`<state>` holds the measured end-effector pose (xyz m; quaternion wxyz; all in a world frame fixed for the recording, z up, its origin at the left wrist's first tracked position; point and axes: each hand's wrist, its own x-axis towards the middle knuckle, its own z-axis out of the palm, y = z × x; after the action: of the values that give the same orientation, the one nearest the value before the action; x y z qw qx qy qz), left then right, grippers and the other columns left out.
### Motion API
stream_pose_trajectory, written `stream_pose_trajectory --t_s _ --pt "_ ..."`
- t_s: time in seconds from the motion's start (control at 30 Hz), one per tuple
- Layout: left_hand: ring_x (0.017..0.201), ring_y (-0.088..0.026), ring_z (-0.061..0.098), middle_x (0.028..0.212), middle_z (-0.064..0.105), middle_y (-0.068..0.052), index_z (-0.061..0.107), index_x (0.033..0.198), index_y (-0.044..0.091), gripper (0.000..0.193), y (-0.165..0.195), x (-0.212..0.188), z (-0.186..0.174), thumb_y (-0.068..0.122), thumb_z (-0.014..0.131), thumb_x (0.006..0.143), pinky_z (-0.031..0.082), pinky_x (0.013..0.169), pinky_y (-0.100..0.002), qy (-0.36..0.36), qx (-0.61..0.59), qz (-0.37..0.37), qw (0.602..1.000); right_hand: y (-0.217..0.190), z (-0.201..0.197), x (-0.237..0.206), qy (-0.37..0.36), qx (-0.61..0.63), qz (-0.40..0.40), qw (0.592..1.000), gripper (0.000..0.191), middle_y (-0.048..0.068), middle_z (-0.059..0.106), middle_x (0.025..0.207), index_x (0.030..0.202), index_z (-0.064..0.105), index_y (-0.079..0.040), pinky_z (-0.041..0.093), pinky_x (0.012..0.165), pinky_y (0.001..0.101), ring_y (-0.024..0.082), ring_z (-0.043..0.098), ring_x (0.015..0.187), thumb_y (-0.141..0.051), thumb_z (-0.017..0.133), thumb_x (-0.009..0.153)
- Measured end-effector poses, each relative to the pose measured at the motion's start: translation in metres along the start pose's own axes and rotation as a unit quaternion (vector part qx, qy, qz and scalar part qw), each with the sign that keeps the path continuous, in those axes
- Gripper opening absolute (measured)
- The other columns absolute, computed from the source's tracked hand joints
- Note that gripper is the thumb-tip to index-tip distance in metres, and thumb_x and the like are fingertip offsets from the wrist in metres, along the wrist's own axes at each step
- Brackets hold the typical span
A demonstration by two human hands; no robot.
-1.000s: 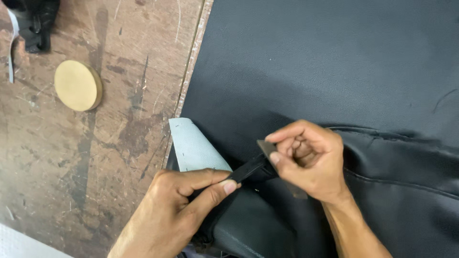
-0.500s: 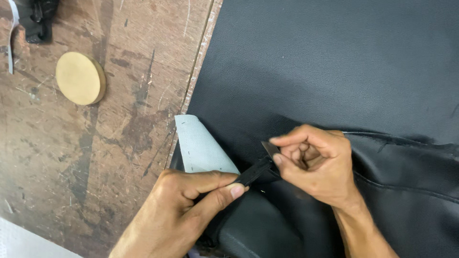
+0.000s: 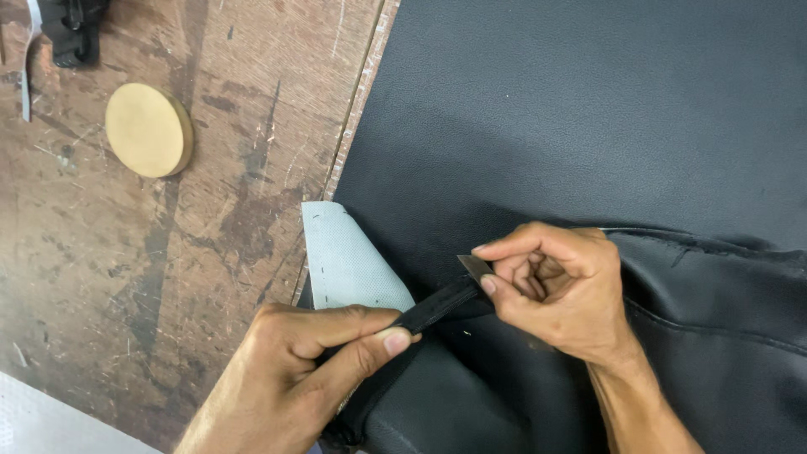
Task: The person works at a workbench on a sewn black vinyl panel with a white backing layer. They hold a small flat metal blade and trim excess material and loose threads along the stitched seam, periodically turning and repositioning the panel to reach new sections of the edge.
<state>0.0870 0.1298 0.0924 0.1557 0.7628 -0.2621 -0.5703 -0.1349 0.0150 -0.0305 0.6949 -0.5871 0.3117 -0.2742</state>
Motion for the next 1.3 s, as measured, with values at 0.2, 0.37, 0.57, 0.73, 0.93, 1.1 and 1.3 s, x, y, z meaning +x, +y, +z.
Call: stream_pose_trajectory --t_s 0.2,0.37,0.57,0.73,0.93,1.1,1.3 --pt "0.052 -0.006 0.06 0.059 0.076 -0.005 0.088 0.105 0.017 0.019 -0.004 -0.009 -0.012 0.025 0.078 0.09 0.047 0.047 -0.027 -0.013 0.034 -0.083 0.996 0.001 0.004 0.002 0.017 0.01 -0.008 1.0 0.028 0.001 0.072 0.075 0.11 0.074 0.003 0.042 0.049 0.015 -0.001 0.059 0.059 0.011 0.076 0.084" --pt "0.057 -0.001 0.062 0.064 0.079 -0.001 0.087 0.107 0.015 0.022 -0.016 -0.014 -0.013 0.023 0.078 0.09 0.052 0.049 -0.024 0.005 0.009 -0.032 0.999 0.001 0.0 0.0 -0.012 0.035 -0.009 0.999 0.029 -0.002 0.067 0.069 0.109 0.075 0.001 0.035 0.049 0.0155 -0.002 0.051 0.055 0.01 0.076 0.081" --pt "0.055 -0.004 0.055 0.061 0.075 -0.004 0.087 0.106 0.017 0.026 -0.013 -0.016 -0.008 0.023 0.074 0.084 0.049 0.048 -0.027 0.017 0.039 -0.074 0.996 -0.005 0.004 0.001 -0.024 -0.018 -0.003 1.0 0.029 -0.003 0.066 0.064 0.106 0.077 0.0 0.031 0.045 0.0166 -0.003 0.046 0.05 0.008 0.078 0.079" --pt "0.057 -0.004 0.064 0.067 0.077 -0.002 0.088 0.107 0.015 0.023 -0.023 -0.023 -0.015 0.023 0.076 0.089 0.052 0.049 -0.025 0.012 0.029 -0.074 0.997 -0.006 0.008 0.004 -0.005 -0.051 -0.016 0.999 0.028 -0.002 0.071 0.071 0.108 0.077 -0.001 0.035 0.045 0.0158 -0.004 0.05 0.053 0.005 0.081 0.08" --pt "0.057 -0.004 0.063 0.067 0.078 -0.002 0.088 0.109 0.012 0.026 -0.029 -0.029 -0.015 0.022 0.074 0.089 0.051 0.048 -0.025 0.015 0.008 -0.044 0.999 -0.004 0.0 0.0 -0.016 0.032 0.001 0.999 0.027 -0.002 0.071 0.071 0.109 0.077 -0.002 0.036 0.046 0.0166 -0.003 0.052 0.054 0.004 0.078 0.082" --pt "0.047 -0.008 0.052 0.054 0.072 -0.006 0.086 0.105 0.016 0.024 -0.015 -0.028 -0.011 0.026 0.074 0.087 0.043 0.044 -0.03 0.037 0.066 -0.142 0.987 -0.004 0.0 0.001 -0.043 -0.027 -0.035 0.998 0.026 -0.004 0.068 0.066 0.106 0.078 -0.004 0.034 0.045 0.0163 -0.003 0.048 0.051 0.001 0.08 0.081" --pt "0.054 -0.001 0.06 0.064 0.078 0.001 0.085 0.108 0.015 0.021 -0.026 -0.031 -0.01 0.025 0.075 0.092 0.048 0.046 -0.024 0.018 0.01 -0.008 1.0 -0.009 0.009 0.004 -0.046 -0.065 -0.03 0.996 0.029 -0.003 0.071 0.068 0.107 0.079 -0.007 0.035 0.043 0.0173 -0.002 0.049 0.048 -0.001 0.083 0.079"
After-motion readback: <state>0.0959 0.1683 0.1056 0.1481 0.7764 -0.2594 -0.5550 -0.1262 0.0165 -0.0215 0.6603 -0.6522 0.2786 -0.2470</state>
